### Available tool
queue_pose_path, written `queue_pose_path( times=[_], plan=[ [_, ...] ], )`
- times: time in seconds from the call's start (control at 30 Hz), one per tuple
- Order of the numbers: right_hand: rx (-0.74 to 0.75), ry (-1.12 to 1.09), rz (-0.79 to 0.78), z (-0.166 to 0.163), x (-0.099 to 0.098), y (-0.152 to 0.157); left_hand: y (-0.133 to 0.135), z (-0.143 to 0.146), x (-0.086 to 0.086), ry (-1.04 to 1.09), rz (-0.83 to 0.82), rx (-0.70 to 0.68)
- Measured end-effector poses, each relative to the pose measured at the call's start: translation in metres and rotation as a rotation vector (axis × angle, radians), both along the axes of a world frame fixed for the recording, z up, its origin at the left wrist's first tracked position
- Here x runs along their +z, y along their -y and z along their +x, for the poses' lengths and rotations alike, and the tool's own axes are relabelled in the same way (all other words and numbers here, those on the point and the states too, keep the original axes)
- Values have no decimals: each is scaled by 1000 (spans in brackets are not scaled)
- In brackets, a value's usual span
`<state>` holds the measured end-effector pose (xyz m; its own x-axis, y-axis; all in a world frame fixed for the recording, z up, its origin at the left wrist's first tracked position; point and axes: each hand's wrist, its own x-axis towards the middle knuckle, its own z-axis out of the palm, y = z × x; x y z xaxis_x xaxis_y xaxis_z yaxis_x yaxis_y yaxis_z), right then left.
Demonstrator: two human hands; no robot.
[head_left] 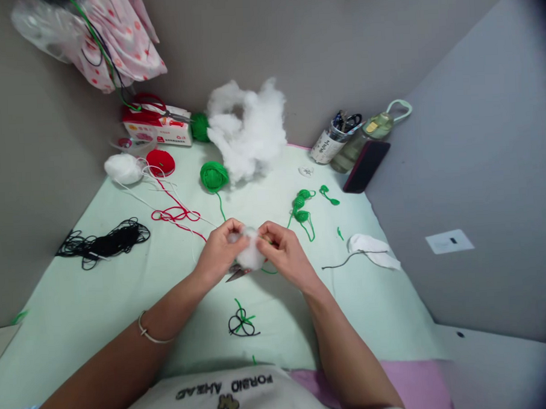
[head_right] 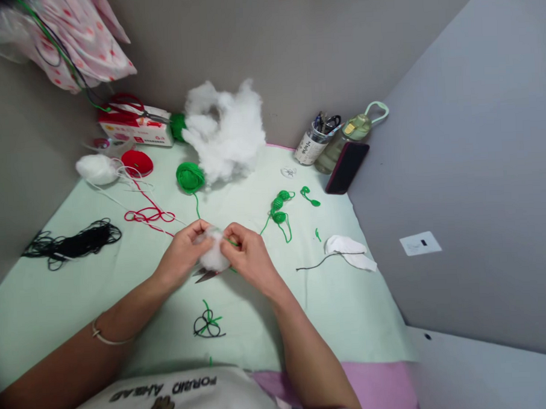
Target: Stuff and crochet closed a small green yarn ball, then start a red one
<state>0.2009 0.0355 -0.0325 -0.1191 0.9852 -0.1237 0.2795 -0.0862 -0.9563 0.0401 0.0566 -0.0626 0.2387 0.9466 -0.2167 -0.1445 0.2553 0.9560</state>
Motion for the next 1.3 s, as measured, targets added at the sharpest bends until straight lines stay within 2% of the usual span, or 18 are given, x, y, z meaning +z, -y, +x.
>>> queue_pose_path(
  times=[0.17,0.27,0.4,0.6,0.73,0.83,0.9,1.03,1.1,1.17,1.3],
  plan=[
    [19,7,39,-9,0,7,-1,5,-2,-64,81,168],
    [-9,-37,32,-14,-6,6,-3,7,-3,-74,101,194],
    [-111,-53,-1,-14,-14,0,-2,6,-3,-60,79,112],
    [-241,170,103,-10,-19,-3,1,0,2,62,26,-25],
    [-190,279,147,-8,-17,-1,-2,-5,2,103,-8,-53],
    [-100,268,156,-5,-12,0,-5,-9,-1,77,-25,-90],
    [-1,214,126,-4,-7,2,-5,-8,-4,-13,20,-38],
    [129,181,104,-8,0,8,-5,-2,-8,-157,124,175],
    [134,148,98,-9,0,9,-4,1,-9,-151,131,217],
    [107,103,94,-7,-2,7,-4,2,-10,-116,110,198],
    [-56,135,301,3,-3,0,-3,4,-13,6,31,154]
  ],
)
